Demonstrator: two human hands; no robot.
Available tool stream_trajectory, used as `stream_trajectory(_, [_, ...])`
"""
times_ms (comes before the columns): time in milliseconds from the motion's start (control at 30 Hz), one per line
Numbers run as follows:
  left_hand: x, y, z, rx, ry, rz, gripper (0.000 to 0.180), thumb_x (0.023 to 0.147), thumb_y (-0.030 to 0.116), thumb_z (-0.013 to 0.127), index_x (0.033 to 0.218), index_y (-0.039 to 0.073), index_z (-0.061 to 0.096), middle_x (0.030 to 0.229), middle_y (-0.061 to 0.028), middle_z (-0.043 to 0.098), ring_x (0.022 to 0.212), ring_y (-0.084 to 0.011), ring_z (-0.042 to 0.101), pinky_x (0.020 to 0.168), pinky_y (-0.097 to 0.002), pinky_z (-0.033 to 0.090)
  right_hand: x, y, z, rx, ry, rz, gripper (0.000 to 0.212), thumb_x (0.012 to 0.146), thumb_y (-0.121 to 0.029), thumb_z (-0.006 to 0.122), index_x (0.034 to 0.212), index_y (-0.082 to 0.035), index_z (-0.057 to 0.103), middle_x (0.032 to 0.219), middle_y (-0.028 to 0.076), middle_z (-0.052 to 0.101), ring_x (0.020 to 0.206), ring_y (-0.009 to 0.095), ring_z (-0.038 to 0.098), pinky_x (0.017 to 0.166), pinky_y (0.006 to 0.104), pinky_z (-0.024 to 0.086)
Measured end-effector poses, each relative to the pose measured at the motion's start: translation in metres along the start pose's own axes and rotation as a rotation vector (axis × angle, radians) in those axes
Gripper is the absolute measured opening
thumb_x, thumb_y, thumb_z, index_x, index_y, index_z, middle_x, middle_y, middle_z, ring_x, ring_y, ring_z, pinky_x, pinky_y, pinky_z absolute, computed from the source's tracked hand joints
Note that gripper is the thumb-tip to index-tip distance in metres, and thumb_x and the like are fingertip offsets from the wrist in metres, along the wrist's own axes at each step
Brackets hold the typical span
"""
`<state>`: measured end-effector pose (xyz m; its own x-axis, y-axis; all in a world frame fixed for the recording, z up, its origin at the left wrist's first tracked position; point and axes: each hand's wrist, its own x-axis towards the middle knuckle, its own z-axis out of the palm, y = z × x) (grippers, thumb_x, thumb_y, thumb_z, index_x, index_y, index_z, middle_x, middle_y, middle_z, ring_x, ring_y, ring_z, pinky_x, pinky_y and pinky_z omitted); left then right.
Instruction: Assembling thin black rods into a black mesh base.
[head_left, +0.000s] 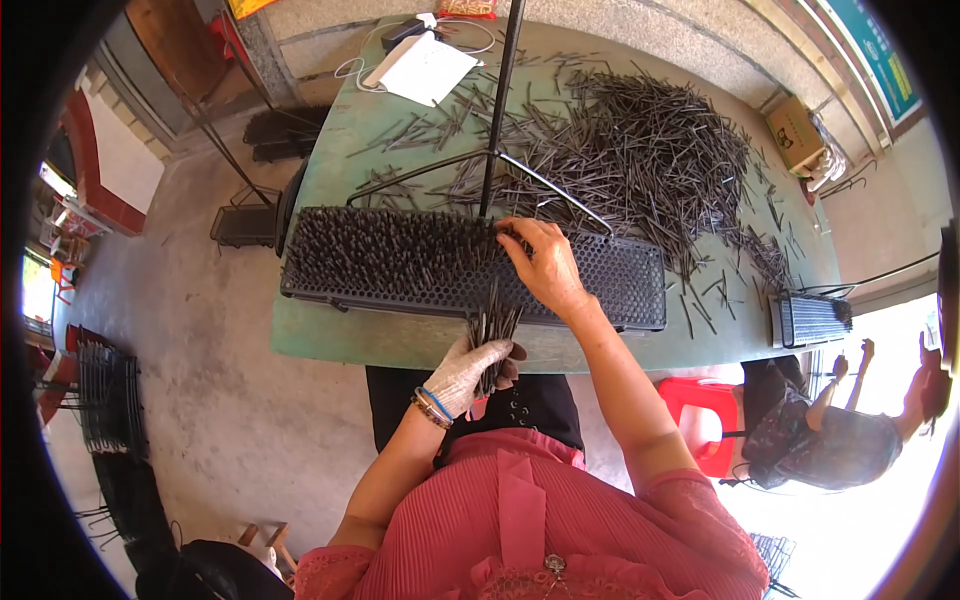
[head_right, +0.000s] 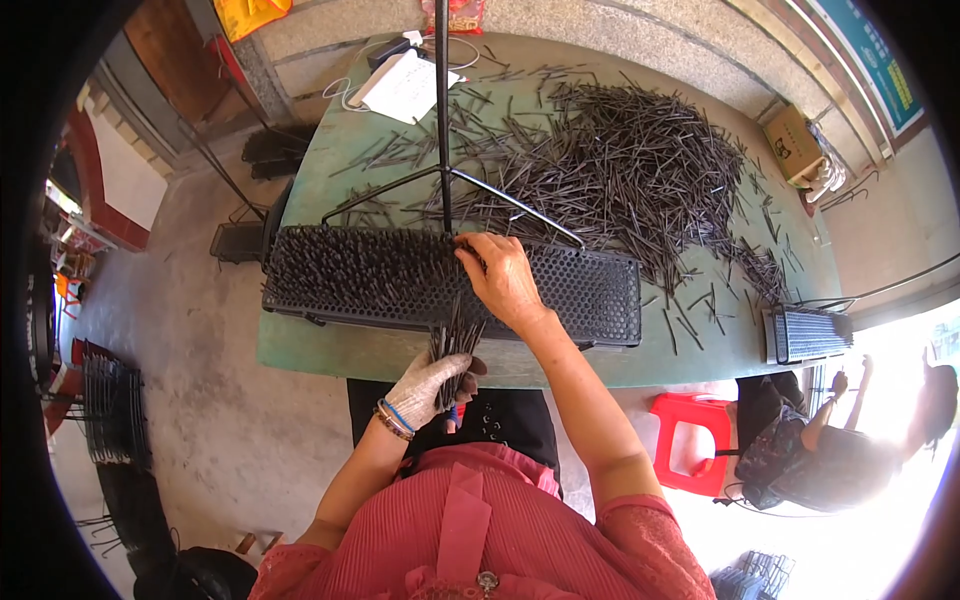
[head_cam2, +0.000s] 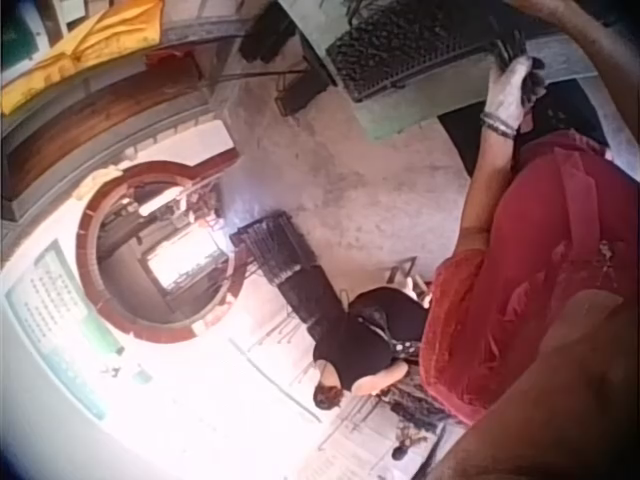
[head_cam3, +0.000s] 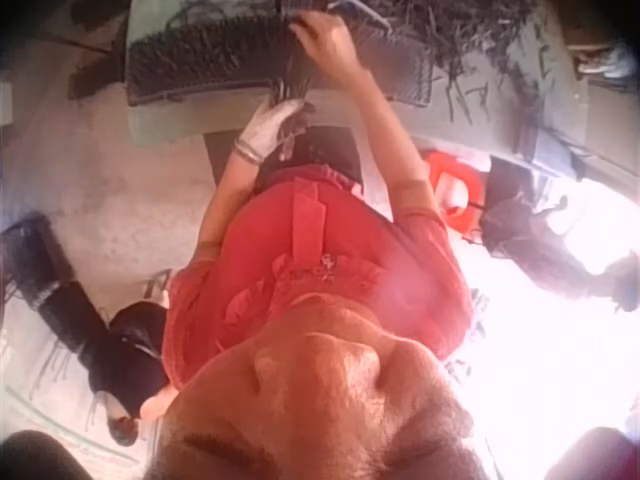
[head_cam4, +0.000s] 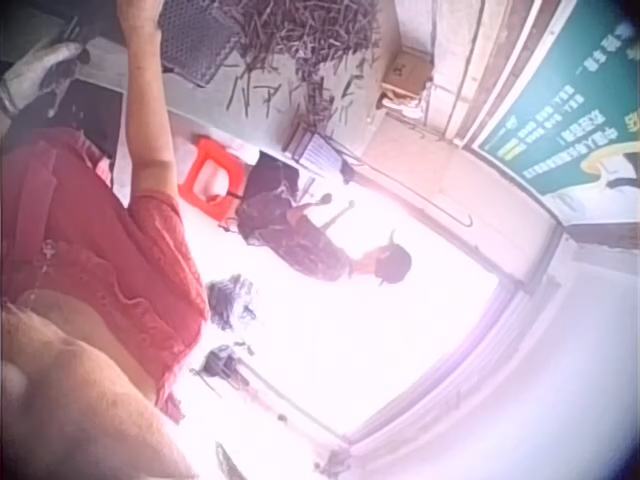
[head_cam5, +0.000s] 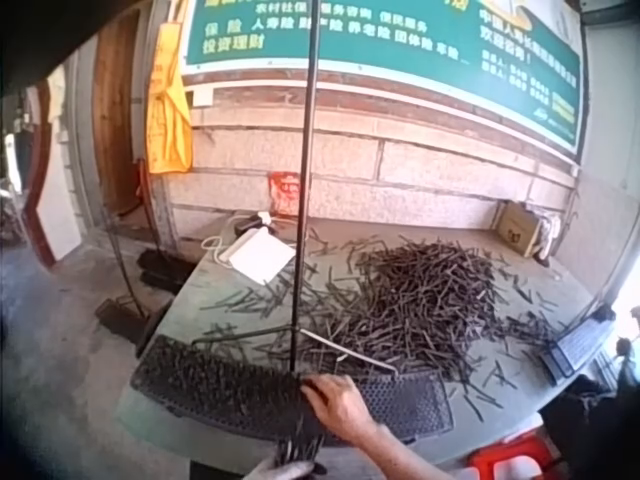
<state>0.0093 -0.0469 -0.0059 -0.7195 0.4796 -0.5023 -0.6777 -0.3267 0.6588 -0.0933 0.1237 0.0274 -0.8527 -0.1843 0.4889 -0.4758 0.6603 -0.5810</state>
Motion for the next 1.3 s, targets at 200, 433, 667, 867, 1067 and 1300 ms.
stream_trajectory(200, [0.0,0.001,-0.004,0.01,-0.051,-0.065,0.021,0.094,0.017,0.06,0.108,0.001,0.057,0.094,-0.011,0.068,0.069,-0.014,0.066,0.058,-0.0258,0.056,0.002,0.0,0.0,-0.018,-0.008,0.0,0.016,0.084,-0.01,0.069,0.098,-0.003,0.067,0.087,0.01,0.069,0.082,0.028,0.064,0.079,0.0363,0.045])
stream_trajectory(433, [0.001,-0.001,-0.005,-0.009,-0.041,-0.043,0.02,0.094,0.017,0.06,0.107,0.002,0.057,0.094,-0.0105,0.069,0.069,-0.0141,0.066,0.058,-0.0262,0.056,0.004,0.002,0.002,-0.038,0.001,0.01,0.015,0.083,-0.011,0.071,0.094,-0.002,0.068,0.083,0.01,0.068,0.076,0.027,0.063,0.075,0.0365,0.045])
stream_trajectory(667, [-0.001,0.002,0.001,0.025,-0.023,-0.028,0.026,0.093,0.021,0.059,0.108,0.0,0.057,0.089,-0.0091,0.067,0.066,-0.0124,0.062,0.052,-0.0272,0.053,0.0,0.002,0.003,-0.052,0.015,0.008,0.018,0.083,-0.011,0.071,0.098,-0.003,0.068,0.083,0.009,0.068,0.075,0.025,0.063,0.077,0.0357,0.044])
stream_trajectory(867, [0.001,0.002,0.002,-0.067,-0.056,-0.007,0.021,0.094,0.017,0.06,0.106,0.001,0.058,0.095,-0.0107,0.068,0.072,-0.0149,0.066,0.061,-0.0266,0.055,0.0,0.0,0.002,-0.118,0.058,0.0,0.038,0.083,-0.01,0.072,0.12,-0.008,0.063,0.082,0.005,0.068,0.074,0.021,0.063,0.079,0.0338,0.042])
stream_trajectory(1067, [0.0,0.003,0.001,0.015,-0.025,-0.059,0.02,0.094,0.017,0.061,0.103,0.0,0.06,0.091,-0.0106,0.068,0.072,-0.0157,0.066,0.062,-0.0272,0.056,-0.003,0.005,0.005,-0.218,0.067,-0.085,0.036,0.084,-0.011,0.071,0.119,-0.009,0.064,0.083,0.004,0.067,0.077,0.022,0.061,0.077,0.0355,0.043])
stream_trajectory(1300, [0.0,-0.005,0.003,0.015,-0.006,-0.032,0.025,0.092,0.021,0.063,0.105,0.0,0.061,0.085,-0.0087,0.067,0.067,-0.0153,0.064,0.06,-0.027,0.055,-0.007,0.003,0.003,-0.226,0.106,-0.194,0.023,0.083,-0.008,0.069,0.106,-0.005,0.069,0.099,0.009,0.063,0.087,0.027,0.058,0.079,0.0374,0.044])
